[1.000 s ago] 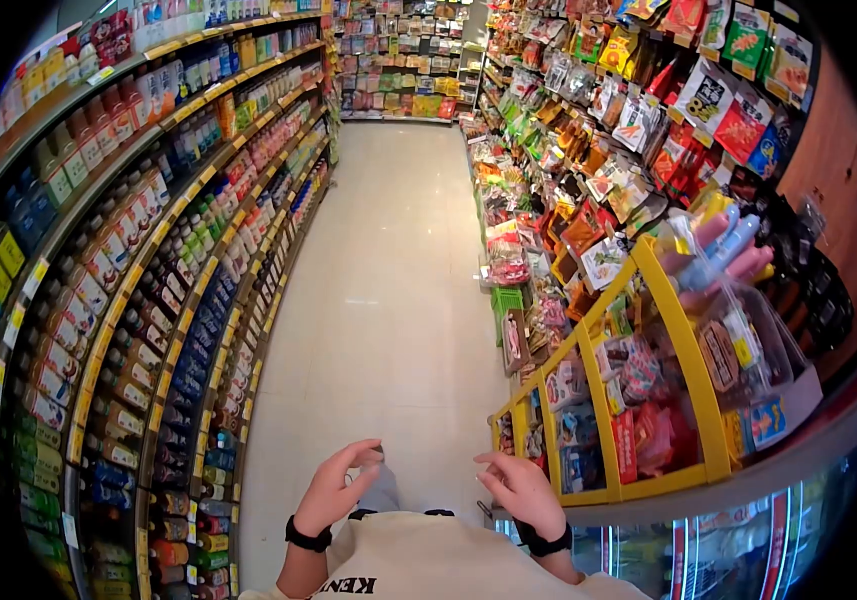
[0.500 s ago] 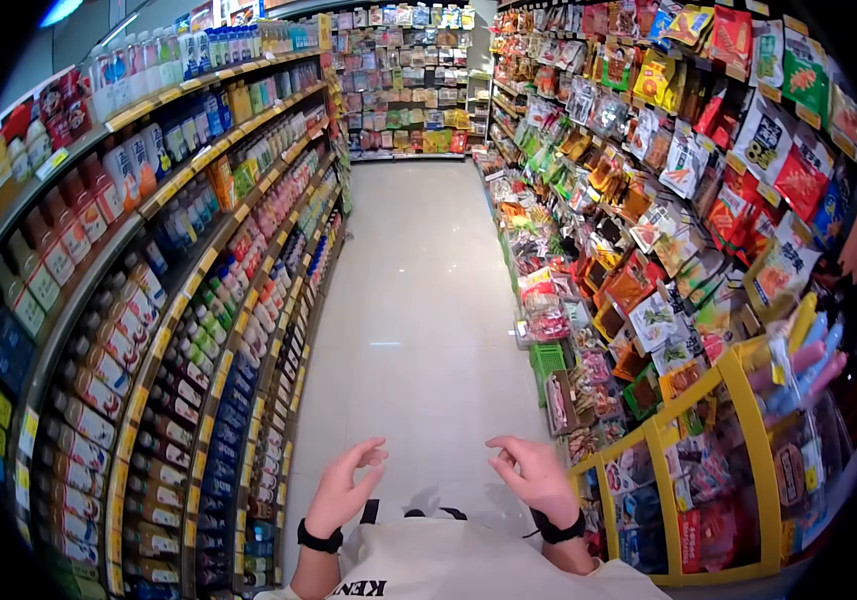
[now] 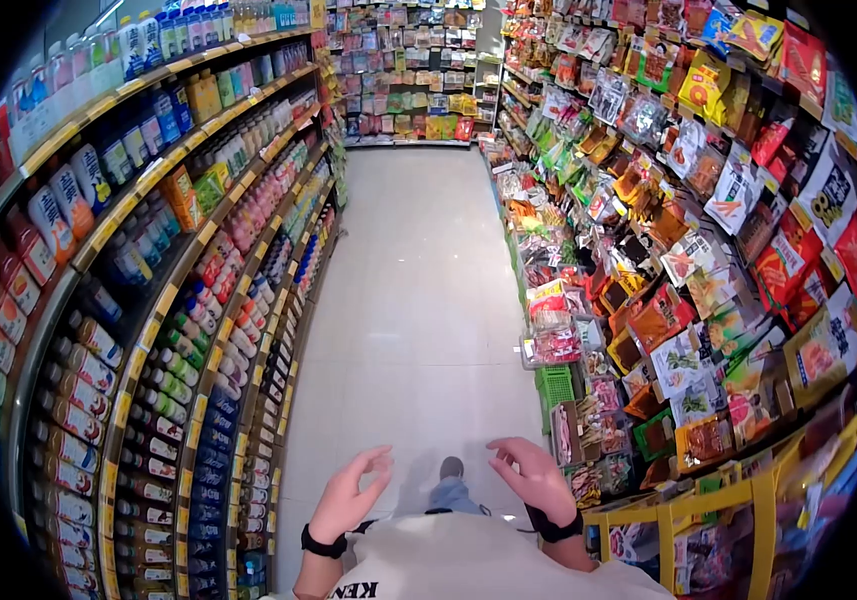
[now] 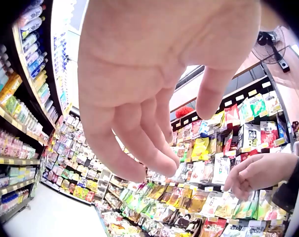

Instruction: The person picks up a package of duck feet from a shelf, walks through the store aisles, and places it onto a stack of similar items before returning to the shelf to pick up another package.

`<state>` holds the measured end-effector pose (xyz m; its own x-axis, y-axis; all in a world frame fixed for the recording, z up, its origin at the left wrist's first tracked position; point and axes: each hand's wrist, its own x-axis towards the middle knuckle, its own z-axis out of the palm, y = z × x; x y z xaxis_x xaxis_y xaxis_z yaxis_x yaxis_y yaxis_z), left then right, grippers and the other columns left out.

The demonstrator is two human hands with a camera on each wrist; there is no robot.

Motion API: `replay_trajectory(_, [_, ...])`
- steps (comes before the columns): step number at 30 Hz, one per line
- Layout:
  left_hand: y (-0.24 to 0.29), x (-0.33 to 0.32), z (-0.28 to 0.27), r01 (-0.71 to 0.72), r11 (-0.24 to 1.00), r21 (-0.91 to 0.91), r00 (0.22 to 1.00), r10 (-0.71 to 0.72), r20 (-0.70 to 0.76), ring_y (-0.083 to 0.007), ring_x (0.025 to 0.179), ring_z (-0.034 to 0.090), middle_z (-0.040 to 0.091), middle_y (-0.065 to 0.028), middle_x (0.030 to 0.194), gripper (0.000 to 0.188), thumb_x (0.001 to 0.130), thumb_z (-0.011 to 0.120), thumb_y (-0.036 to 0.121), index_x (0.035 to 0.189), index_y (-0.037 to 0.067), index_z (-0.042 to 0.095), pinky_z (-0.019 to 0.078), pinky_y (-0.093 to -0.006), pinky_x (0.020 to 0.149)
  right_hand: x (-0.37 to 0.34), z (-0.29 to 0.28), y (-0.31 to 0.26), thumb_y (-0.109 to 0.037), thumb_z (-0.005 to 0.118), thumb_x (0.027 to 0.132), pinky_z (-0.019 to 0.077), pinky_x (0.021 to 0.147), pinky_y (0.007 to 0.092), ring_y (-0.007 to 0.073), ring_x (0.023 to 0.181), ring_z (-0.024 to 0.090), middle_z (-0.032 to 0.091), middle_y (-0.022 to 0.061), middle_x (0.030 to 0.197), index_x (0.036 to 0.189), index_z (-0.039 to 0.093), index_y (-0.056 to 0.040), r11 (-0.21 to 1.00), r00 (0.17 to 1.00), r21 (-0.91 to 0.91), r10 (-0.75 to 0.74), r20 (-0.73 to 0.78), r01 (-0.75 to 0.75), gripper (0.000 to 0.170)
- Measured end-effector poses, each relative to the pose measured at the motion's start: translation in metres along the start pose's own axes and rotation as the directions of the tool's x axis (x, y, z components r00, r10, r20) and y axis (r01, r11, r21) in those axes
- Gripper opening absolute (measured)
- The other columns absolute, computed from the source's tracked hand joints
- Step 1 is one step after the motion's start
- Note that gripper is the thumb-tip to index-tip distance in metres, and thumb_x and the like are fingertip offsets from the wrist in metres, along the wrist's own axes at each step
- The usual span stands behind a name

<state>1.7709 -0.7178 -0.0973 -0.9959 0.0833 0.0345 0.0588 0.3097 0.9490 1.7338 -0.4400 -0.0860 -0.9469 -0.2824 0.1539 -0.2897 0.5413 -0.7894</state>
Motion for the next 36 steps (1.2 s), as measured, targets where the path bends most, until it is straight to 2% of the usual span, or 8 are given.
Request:
replay_trajectory(7, [0.018,0.135,0.011,-0.165,0.984,0.073,0.982,0.171,-0.082,-0.0208,0.097,0.059,0.062,-0.0108,0.105,0.036,0.086,0.058,0.01,0.121,0.004,0.053,0.0451,-0.0317,0.088,0.119,-0.057,0.03,-0.014,0.061,0.082,0.047,0.065,0.0339,0.0239,0.071,0.058,0.06,0.0092,0.08,0.099,0.06,-0.0039,0.989,0.99,-0.051,-0.139,-0.039,0.137,0.02])
replay_trajectory(9, [0.019,0.169,0.017,-0.199,0.977,0.08,0.973,0.206,-0.1,-0.0213,0.097,0.059,0.062,-0.0105,0.105,0.036,0.086,0.059,0.01,0.121,0.004,0.053,0.0453,-0.0319,0.087,0.146,-0.071,0.043,-0.014,0.062,0.082,0.047,0.065,0.0337,0.0235,0.071,0.059,0.06,0.009,0.08,0.099,0.061,-0.0044,0.997,0.997,-0.04,-0.074,-0.026,0.073,0.019])
replay_trajectory(12, [0.018,0.202,0.029,-0.123,0.984,0.127,0.986,0.135,-0.093,-0.022,0.096,0.059,0.062,-0.0109,0.105,0.037,0.085,0.059,0.012,0.121,0.004,0.053,0.0457,-0.0322,0.086,0.177,-0.08,0.068,-0.014,0.061,0.083,0.0471,0.064,0.0332,0.0229,0.069,0.059,0.06,0.0088,0.08,0.1,0.061,-0.0046,0.99,0.997,-0.121,-0.073,-0.001,0.072,0.019])
replay_trajectory(20, [-0.015,0.32,0.033,-0.039,0.999,0.026,0.999,0.038,0.037,-0.0218,0.095,0.058,0.06,-0.0117,0.105,0.039,0.085,0.06,0.016,0.122,0.005,0.052,0.0466,-0.0327,0.082,0.257,-0.078,0.12,-0.014,0.061,0.084,0.0473,0.062,0.0305,0.0217,0.07,0.06,0.061,0.0098,0.081,0.104,0.06,-0.0036,0.995,0.995,0.006,0.095,0.018,-0.095,0.023])
replay_trajectory(26, [-0.026,0.436,0.007,-0.15,0.983,0.101,0.987,0.144,0.069,-0.017,0.095,0.058,0.062,-0.0096,0.107,0.039,0.086,0.059,0.009,0.124,0.004,0.051,0.0456,-0.0303,0.087,0.356,-0.081,0.143,-0.017,0.06,0.086,0.0478,0.069,0.031,0.022,0.078,0.061,0.063,0.0104,0.089,0.115,0.054,-0.0041,0.987,0.981,0.018,0.162,-0.103,-0.161,0.033])
replay_trajectory(30, [-0.023,0.516,-0.029,-0.106,0.993,0.042,0.989,0.101,0.107,-0.0161,0.095,0.058,0.061,-0.0092,0.106,0.038,0.086,0.059,0.008,0.123,0.004,0.051,0.0456,-0.0303,0.087,0.438,-0.082,0.138,-0.016,0.06,0.085,0.0477,0.071,0.0314,0.0221,0.079,0.061,0.062,0.0113,0.093,0.118,0.053,-0.0039,0.989,0.976,0.057,0.142,-0.167,-0.134,0.036])
replay_trajectory(32, [-0.022,0.555,-0.051,-0.174,0.983,0.057,0.981,0.167,0.102,-0.0219,0.096,0.058,0.06,-0.0115,0.109,0.042,0.085,0.06,0.016,0.125,0.006,0.05,0.0457,-0.0329,0.084,0.476,-0.083,0.126,-0.015,0.061,0.085,0.0477,0.072,0.0315,0.0217,0.08,0.06,0.062,0.0119,0.095,0.119,0.052,-0.0038,0.994,0.97,0.081,0.084,-0.23,-0.067,0.037])
replay_trajectory(36, [-0.036,0.622,-0.072,-0.112,0.989,0.099,0.986,0.098,0.132,-0.0143,0.091,0.058,0.061,-0.0075,0.104,0.037,0.085,0.058,0.006,0.122,0.002,0.052,0.0455,-0.0293,0.087,0.539,-0.077,0.13,-0.013,0.061,0.084,0.0476,0.072,0.0312,0.0206,0.08,0.06,0.062,0.0116,0.096,0.119,0.052,-0.0033,0.992,0.953,0.087,0.114,-0.282,-0.093,0.037])
